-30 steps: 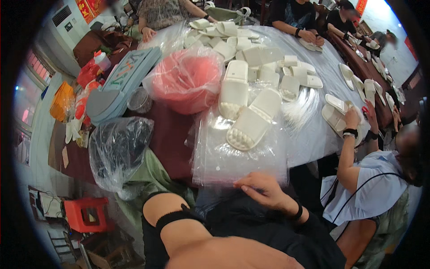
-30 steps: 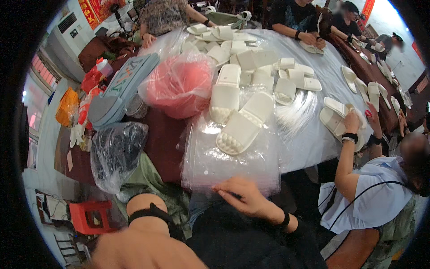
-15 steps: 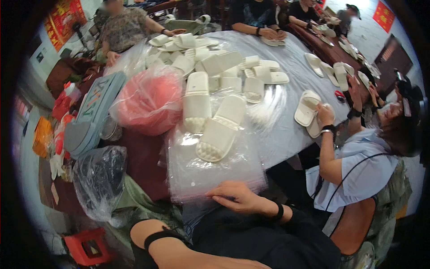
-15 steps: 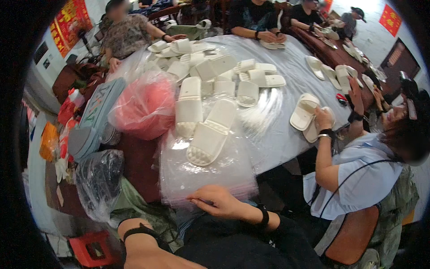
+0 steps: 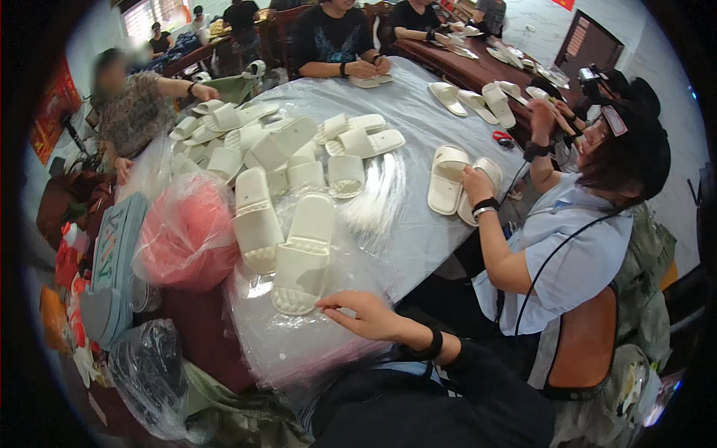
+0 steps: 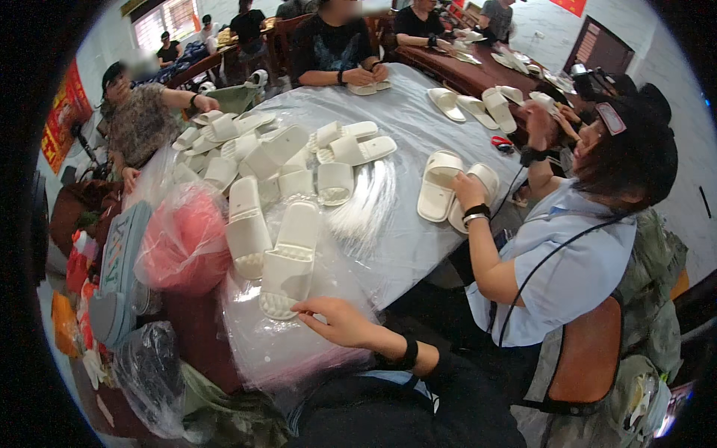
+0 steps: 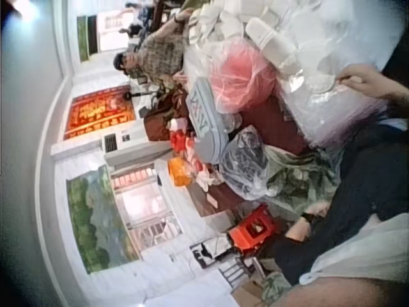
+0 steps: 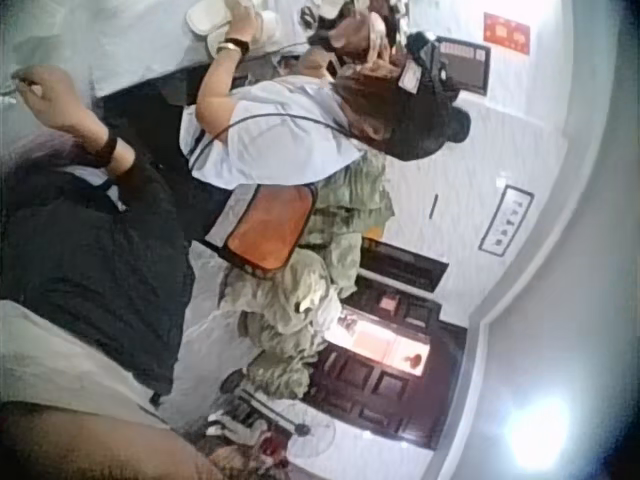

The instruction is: Inspecting white slippers and placing them into clear plastic bags for final packaging.

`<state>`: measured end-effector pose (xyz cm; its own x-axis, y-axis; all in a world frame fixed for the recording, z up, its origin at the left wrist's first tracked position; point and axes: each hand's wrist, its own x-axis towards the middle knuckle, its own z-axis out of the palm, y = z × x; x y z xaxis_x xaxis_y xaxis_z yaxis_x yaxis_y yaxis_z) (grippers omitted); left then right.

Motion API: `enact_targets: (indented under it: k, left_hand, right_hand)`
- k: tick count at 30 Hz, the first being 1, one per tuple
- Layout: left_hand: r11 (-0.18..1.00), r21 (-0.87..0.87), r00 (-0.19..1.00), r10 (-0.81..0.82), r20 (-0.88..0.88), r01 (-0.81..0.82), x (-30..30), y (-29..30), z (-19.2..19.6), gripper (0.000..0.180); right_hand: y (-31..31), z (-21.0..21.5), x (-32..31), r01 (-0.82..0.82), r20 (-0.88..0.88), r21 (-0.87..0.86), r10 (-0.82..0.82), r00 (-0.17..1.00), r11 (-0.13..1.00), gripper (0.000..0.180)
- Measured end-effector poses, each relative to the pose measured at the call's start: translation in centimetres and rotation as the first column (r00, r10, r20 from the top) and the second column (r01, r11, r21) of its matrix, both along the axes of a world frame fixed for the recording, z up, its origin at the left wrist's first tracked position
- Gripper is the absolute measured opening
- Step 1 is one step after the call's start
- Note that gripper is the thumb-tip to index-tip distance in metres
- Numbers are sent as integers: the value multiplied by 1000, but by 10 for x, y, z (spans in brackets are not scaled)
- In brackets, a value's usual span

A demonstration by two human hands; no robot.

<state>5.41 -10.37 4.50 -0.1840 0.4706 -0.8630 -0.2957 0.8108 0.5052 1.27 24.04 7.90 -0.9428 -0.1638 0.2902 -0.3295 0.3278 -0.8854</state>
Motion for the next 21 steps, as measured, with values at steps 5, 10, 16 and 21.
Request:
enact_targets:
  k: [5,10,16,21]
  left_hand:
    - [993,92,996,-71,-45,74,-19,23,-12,23]
    - [976,179,988,-109,-111,128,-38,43,-17,23]
    - [958,241,974,-107,-198,154,-56,46,-13,24]
    - [945,289,966,-83,-246,155,-57,49,-8,24]
  right_hand:
    - [-3,3,-10,35,-38,-15,-36,999,999,22]
    - [-10,3,-16,-47,-81,-27,44,996,999,21]
    - [-17,-5,-14,-68,-98,3,68,993,998,20]
    - [-16,-8,-11,-108,-40,6,108,993,994,20]
